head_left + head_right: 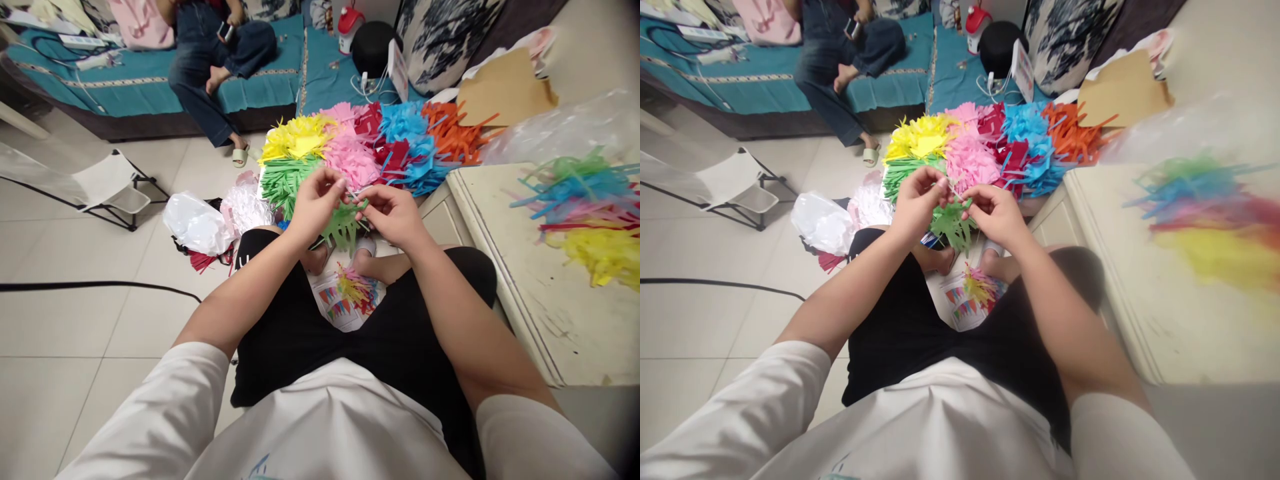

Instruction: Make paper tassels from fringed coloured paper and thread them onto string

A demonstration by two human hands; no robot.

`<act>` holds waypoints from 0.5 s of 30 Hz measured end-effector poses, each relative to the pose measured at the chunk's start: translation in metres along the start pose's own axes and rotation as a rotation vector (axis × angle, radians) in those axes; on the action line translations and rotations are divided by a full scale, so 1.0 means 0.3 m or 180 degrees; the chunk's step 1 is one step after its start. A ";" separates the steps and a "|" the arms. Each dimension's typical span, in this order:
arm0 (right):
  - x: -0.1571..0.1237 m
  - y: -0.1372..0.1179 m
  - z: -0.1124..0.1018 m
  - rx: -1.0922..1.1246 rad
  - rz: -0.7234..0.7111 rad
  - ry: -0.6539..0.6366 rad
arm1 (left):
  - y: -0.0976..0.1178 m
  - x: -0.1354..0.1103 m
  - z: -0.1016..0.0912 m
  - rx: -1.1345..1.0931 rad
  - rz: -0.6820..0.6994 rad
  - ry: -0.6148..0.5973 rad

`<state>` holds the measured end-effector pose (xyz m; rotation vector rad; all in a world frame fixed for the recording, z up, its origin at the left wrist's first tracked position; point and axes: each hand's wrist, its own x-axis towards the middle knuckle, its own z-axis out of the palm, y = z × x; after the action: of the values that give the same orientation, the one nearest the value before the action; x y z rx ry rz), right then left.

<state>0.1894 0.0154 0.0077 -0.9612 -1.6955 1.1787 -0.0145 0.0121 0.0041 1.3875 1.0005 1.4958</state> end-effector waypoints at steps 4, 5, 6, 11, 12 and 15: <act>0.002 0.026 -0.003 -0.0342 0.0356 -0.0606 | 0.002 0.027 -0.028 -0.0203 -0.0142 0.0509; 0.001 0.027 -0.002 -0.0374 0.0530 -0.0830 | 0.008 0.030 -0.031 -0.0186 -0.0178 0.0560; 0.001 0.025 0.000 -0.0369 0.0692 -0.1055 | 0.015 0.031 -0.031 -0.0165 -0.0213 0.0575; -0.004 0.027 0.038 -0.0556 0.0565 -0.1469 | 0.041 0.013 -0.008 -0.0161 -0.0294 0.0402; -0.005 0.036 0.048 -0.0708 0.0501 -0.1433 | 0.043 0.009 -0.004 -0.0153 -0.0312 0.0350; -0.006 0.075 0.075 -0.1170 0.0680 -0.1434 | 0.046 0.001 0.002 -0.0150 -0.0342 0.0206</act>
<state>0.1722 0.0126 -0.0188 -1.1840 -2.2701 1.3198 -0.0147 0.0080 0.0173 1.2396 1.0569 1.4830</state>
